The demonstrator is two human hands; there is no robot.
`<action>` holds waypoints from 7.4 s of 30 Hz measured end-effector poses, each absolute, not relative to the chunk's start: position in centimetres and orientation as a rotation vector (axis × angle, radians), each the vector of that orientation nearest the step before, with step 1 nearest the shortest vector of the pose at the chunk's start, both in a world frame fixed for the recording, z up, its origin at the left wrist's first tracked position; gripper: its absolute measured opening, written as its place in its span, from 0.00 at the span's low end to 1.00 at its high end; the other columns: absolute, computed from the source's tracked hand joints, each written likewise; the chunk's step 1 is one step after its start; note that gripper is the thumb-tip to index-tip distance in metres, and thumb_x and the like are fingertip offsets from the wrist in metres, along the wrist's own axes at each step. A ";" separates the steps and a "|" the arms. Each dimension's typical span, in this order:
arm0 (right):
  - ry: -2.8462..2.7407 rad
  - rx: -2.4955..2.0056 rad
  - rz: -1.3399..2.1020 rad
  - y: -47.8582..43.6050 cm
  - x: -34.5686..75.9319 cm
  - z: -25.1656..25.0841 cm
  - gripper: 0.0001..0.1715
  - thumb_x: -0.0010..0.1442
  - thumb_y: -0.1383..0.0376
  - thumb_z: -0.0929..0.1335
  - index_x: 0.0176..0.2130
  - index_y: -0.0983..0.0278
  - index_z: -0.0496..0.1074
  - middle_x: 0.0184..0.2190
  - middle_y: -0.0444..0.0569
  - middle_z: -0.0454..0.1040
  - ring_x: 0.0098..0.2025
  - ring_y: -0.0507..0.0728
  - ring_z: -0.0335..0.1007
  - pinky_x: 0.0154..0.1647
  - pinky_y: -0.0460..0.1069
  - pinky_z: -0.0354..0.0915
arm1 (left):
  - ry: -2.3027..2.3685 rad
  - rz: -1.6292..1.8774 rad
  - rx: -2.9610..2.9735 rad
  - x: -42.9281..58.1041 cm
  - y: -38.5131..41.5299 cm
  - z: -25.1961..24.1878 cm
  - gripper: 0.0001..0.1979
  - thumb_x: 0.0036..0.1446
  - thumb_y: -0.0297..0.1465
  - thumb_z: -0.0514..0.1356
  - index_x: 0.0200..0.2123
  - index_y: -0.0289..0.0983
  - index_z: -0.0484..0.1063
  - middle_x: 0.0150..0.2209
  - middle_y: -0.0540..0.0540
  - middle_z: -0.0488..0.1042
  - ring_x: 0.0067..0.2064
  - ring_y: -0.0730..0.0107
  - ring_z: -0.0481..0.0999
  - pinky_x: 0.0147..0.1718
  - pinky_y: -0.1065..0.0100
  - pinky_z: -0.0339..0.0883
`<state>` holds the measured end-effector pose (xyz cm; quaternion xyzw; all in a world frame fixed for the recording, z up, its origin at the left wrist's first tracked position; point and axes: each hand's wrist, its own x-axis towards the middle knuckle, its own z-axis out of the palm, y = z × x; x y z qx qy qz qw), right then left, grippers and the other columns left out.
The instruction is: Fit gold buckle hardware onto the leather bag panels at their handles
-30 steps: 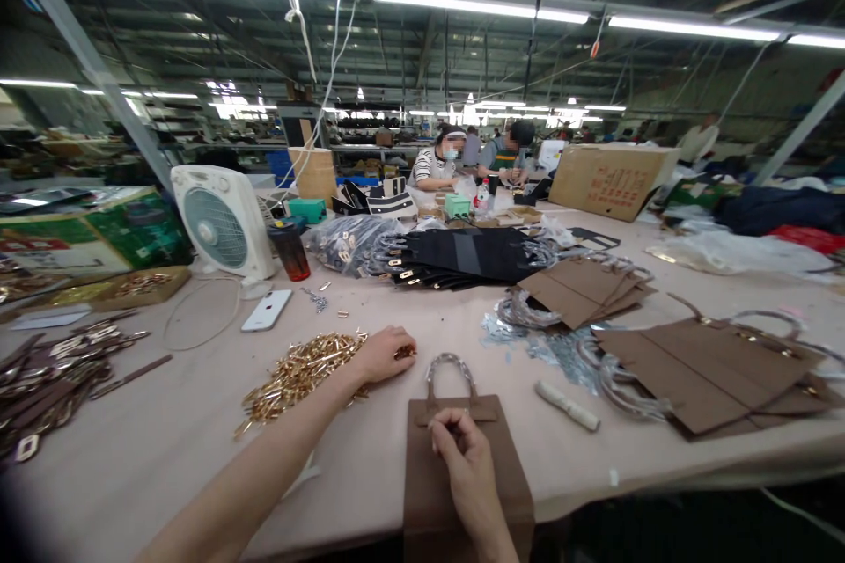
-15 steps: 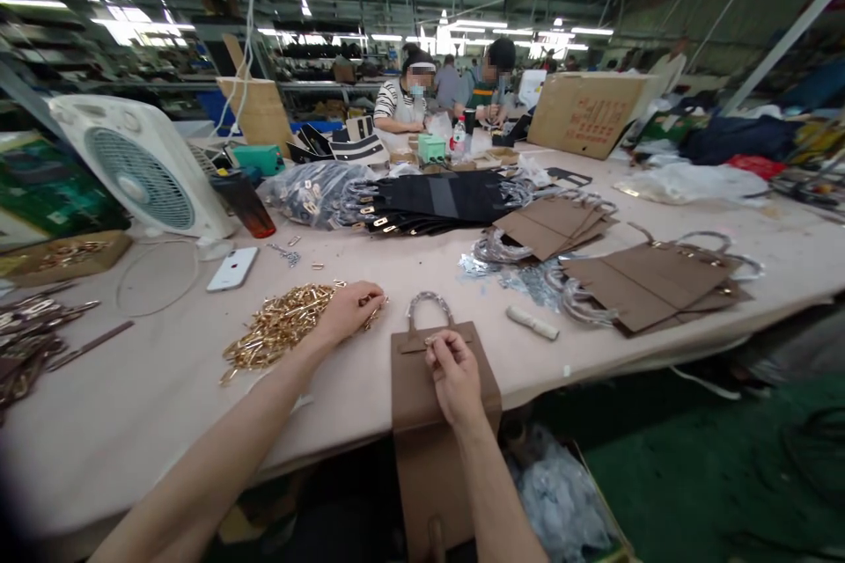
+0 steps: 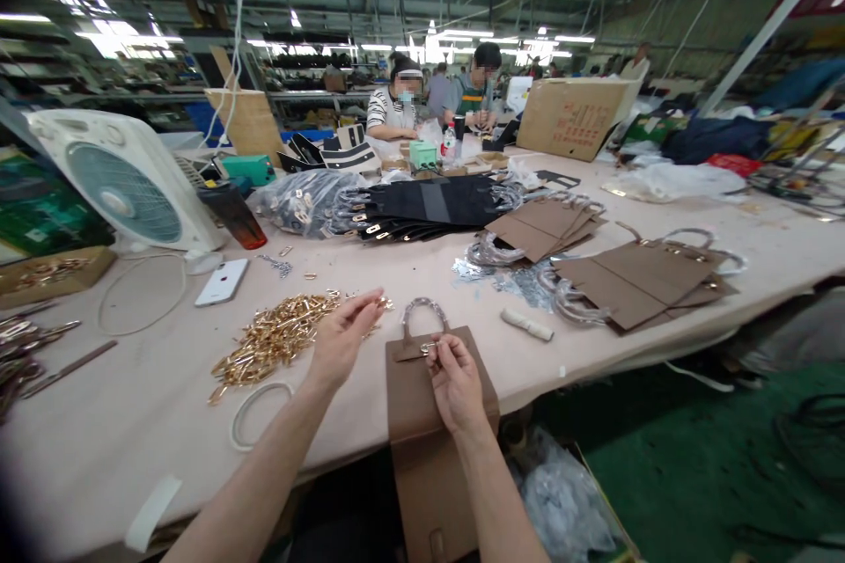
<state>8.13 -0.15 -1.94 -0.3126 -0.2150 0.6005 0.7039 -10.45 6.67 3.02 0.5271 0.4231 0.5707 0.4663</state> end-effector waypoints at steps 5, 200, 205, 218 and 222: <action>-0.415 -0.742 1.350 -2.0 9.1 -0.3 0.14 0.54 0.56 0.80 0.39 0.59 0.80 0.48 0.45 0.79 0.41 0.52 0.73 0.41 0.49 0.72 | 0.748 1.286 0.748 -5.9 -1.0 3.3 0.17 0.54 0.39 0.74 0.45 0.37 0.84 0.54 0.41 0.82 0.56 0.59 0.81 0.63 0.59 0.71; -0.585 -0.958 1.518 -12.8 12.9 1.8 0.23 0.50 0.59 0.83 0.44 0.60 0.80 0.36 0.48 0.77 0.30 0.49 0.69 0.27 0.42 0.66 | 0.834 0.857 2.299 -7.0 -2.2 5.6 0.42 0.60 0.49 0.68 0.71 0.43 0.59 0.67 0.36 0.69 0.67 0.51 0.68 0.65 0.50 0.65; -0.569 -1.007 1.319 -10.7 13.3 1.3 0.24 0.49 0.59 0.83 0.45 0.58 0.80 0.38 0.48 0.77 0.34 0.52 0.73 0.32 0.44 0.71 | 1.431 0.552 2.414 -3.6 -0.2 1.4 0.39 0.57 0.41 0.72 0.67 0.33 0.65 0.67 0.31 0.68 0.70 0.40 0.62 0.67 0.41 0.58; -1.366 -1.217 0.921 1.2 15.6 0.3 0.18 0.58 0.54 0.77 0.45 0.60 0.82 0.44 0.51 0.83 0.44 0.59 0.79 0.50 0.54 0.74 | 1.531 0.869 2.603 -2.6 -2.9 -3.0 0.16 0.70 0.33 0.60 0.59 0.49 0.73 0.45 0.46 0.79 0.52 0.59 0.73 0.61 0.45 0.56; -1.706 -1.300 0.775 3.4 15.6 -0.7 0.13 0.59 0.56 0.75 0.43 0.59 0.84 0.43 0.51 0.84 0.47 0.61 0.79 0.54 0.57 0.72 | 1.530 0.847 2.575 -2.7 -3.1 -2.4 0.15 0.71 0.30 0.58 0.57 0.48 0.74 0.43 0.46 0.78 0.51 0.60 0.73 0.61 0.46 0.56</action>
